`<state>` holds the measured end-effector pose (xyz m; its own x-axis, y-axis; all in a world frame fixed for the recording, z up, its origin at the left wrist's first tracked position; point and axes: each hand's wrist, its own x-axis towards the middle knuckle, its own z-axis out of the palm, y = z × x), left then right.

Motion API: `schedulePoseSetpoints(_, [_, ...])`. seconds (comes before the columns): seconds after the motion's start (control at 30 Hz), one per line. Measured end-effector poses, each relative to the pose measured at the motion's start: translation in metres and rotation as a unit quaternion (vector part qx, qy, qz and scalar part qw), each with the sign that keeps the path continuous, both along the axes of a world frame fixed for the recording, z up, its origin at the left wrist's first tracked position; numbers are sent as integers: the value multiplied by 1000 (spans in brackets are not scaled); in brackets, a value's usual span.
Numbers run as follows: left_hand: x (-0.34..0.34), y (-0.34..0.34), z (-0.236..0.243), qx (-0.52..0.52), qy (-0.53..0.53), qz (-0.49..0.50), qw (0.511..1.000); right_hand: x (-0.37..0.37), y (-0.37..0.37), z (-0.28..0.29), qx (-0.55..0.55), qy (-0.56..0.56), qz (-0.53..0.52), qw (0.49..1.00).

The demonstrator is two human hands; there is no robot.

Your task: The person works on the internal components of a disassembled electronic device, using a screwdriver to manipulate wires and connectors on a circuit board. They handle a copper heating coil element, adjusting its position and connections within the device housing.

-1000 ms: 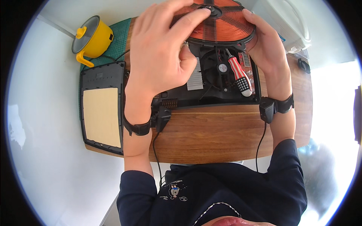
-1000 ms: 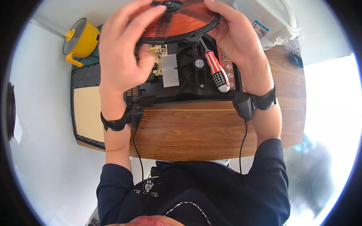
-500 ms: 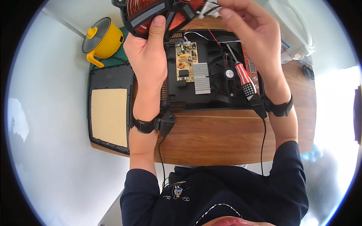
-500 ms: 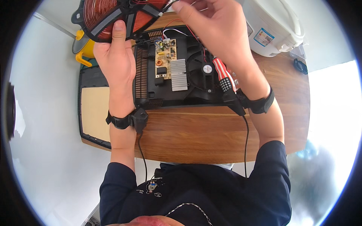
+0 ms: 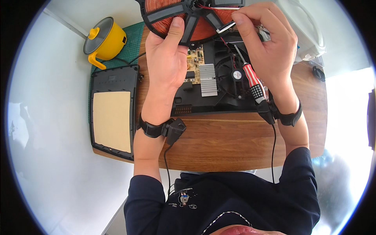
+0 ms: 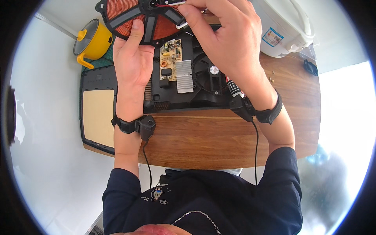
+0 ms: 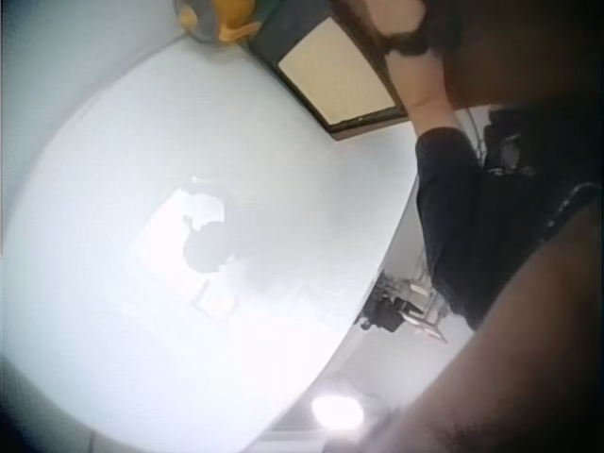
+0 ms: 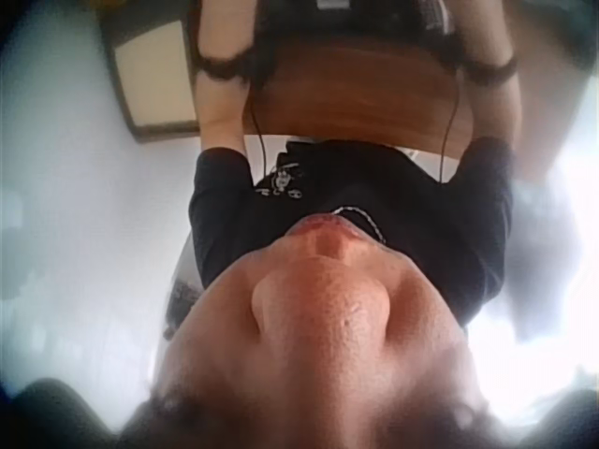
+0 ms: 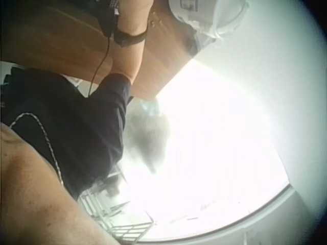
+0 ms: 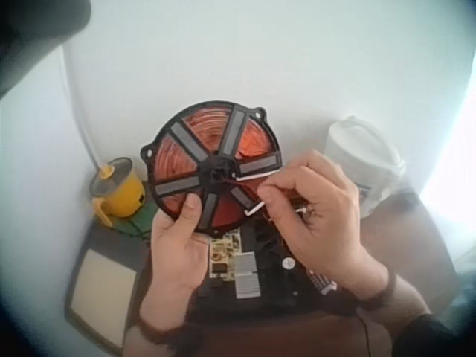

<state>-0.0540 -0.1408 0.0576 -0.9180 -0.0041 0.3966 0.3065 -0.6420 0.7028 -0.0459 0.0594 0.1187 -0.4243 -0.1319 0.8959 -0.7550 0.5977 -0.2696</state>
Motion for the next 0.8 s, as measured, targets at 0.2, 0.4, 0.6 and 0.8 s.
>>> schedulePoseSetpoints(0.2, [1, 3, -1, -1, 1, -25, 1000, 4, 0, 4, -51, -103, -33, 993])
schedulePoseSetpoints(0.4, [0, 7, -5, 10, -19, -40, 999, 5, 3, 6, 89, -82, -92, 988])
schedulePoseSetpoints(0.6, [6, 17, -2, -7, -26, -30, 999, -4, -5, -2, 121, 122, -97, 980])
schedulePoseSetpoints(0.8, [14, 25, 3, 2, -37, -23, 999, -1, -11, 4, 92, 69, -121, 986])
